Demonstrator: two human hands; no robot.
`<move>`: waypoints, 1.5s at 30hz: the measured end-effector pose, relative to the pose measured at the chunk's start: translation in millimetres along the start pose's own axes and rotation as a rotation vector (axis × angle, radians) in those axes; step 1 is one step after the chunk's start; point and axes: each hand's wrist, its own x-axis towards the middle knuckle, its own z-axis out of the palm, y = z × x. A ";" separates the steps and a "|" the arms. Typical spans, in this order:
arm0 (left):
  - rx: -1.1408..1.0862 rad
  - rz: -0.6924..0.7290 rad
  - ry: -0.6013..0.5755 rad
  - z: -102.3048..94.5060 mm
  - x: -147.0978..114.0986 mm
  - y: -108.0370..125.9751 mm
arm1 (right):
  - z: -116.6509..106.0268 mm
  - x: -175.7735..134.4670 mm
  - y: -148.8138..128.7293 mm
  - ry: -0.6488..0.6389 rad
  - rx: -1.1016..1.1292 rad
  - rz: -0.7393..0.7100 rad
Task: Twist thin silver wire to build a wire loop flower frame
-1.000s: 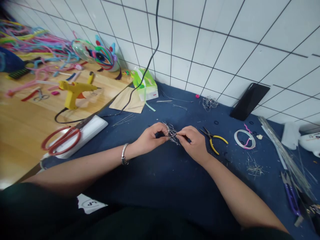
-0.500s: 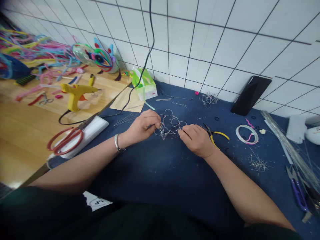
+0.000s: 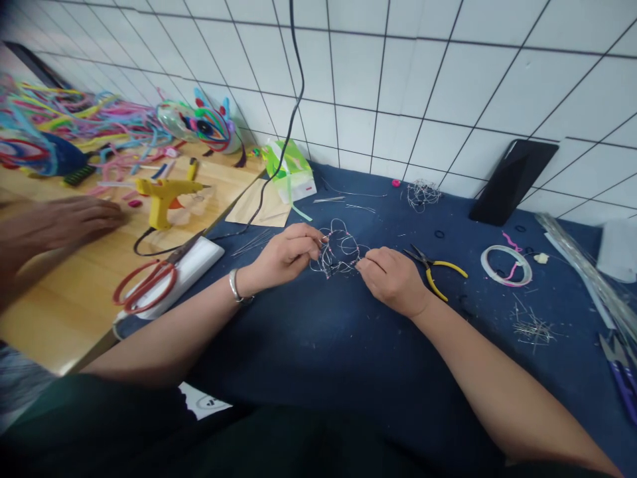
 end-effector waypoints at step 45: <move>0.032 -0.053 -0.245 3.2 0.7 -9.1 | -9.4 0.4 0.8 -0.027 -0.139 -0.220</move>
